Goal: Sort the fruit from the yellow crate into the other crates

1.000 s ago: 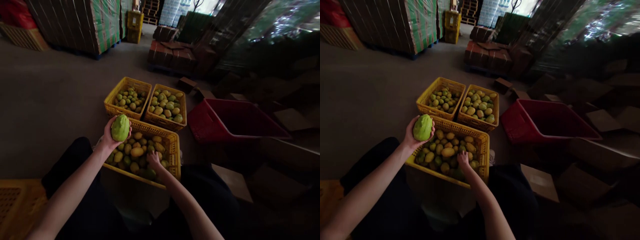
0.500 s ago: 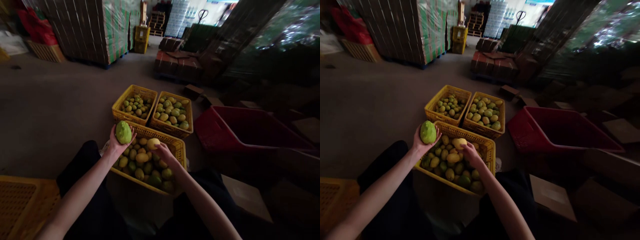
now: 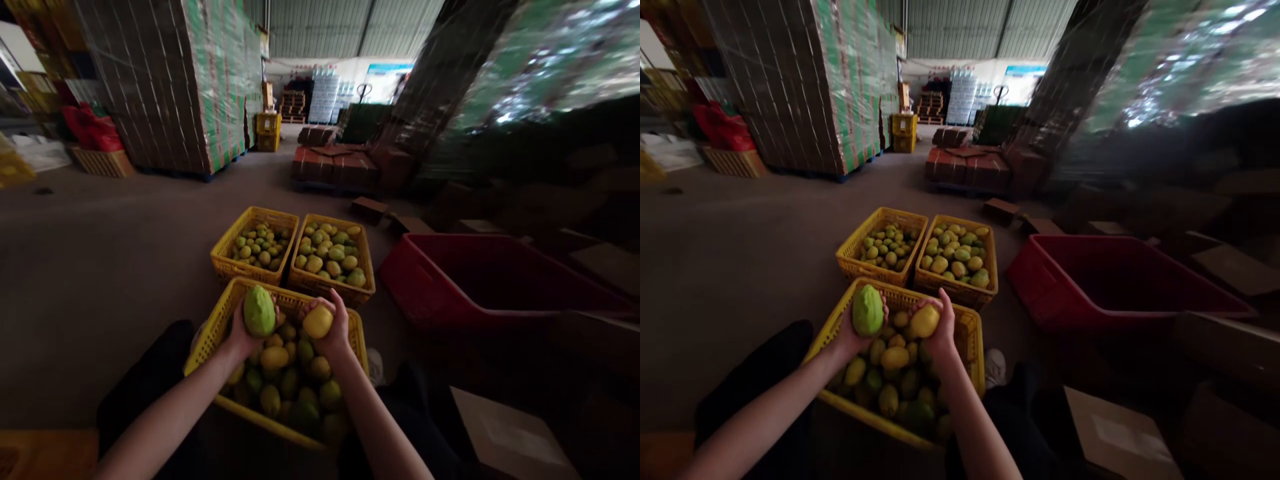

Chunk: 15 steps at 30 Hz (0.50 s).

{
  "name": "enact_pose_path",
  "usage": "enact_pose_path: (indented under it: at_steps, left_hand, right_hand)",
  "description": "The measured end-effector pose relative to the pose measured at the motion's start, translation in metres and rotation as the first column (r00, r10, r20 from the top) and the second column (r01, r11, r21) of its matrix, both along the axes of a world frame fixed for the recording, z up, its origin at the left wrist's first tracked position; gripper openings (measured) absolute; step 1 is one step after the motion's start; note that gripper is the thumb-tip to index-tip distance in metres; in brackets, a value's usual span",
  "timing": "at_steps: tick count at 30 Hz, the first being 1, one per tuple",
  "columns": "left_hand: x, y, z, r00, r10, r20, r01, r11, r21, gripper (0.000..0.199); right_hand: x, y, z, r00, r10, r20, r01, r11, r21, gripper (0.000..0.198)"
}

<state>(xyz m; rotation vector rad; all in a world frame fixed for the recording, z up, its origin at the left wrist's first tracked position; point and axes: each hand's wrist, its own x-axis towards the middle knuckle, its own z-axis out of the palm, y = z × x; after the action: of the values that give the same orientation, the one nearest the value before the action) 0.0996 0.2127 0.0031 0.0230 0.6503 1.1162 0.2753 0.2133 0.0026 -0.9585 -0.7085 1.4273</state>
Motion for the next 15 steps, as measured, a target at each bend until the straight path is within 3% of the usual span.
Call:
enact_pose_path:
  at_steps: [2, 4, 7, 10, 13, 15]
  left_hand:
    - [0.007, -0.001, -0.008, 0.991, 0.016, -0.134, 0.002, 0.991, 0.133, 0.037]
    - [0.010, -0.003, -0.011, 0.946, 0.063, -0.318, 0.046, 0.944, 0.326, 0.031]
    - [0.006, -0.010, -0.008, 0.839, 0.205, -0.504, 0.157, 0.796, 0.584, 0.027]
    - [0.000, -0.020, -0.004, 0.780, 0.269, -0.565, 0.249, 0.695, 0.674, 0.027]
    - [0.000, -0.024, -0.003, 0.801, 0.247, -0.546, 0.239, 0.704, 0.669, 0.029]
    - [0.003, -0.024, -0.003, 0.850, 0.183, -0.493, 0.193, 0.764, 0.615, 0.032]
  right_hand:
    - [-0.007, -0.006, -0.003, 0.994, -0.010, 0.109, 0.008, 1.000, 0.025, 0.053]
    - [-0.012, -0.016, 0.000, 0.968, -0.101, 0.228, 0.080, 0.992, 0.097, 0.054]
    - [-0.015, -0.032, 0.007, 0.896, -0.291, 0.335, 0.220, 0.947, 0.235, 0.058]
    - [-0.016, -0.044, 0.012, 0.861, -0.366, 0.354, 0.249, 0.909, 0.335, 0.059]
    - [-0.019, -0.047, 0.012, 0.865, -0.375, 0.333, 0.260, 0.903, 0.342, 0.059]
    - [-0.020, -0.043, 0.011, 0.888, -0.359, 0.289, 0.282, 0.919, 0.275, 0.058]
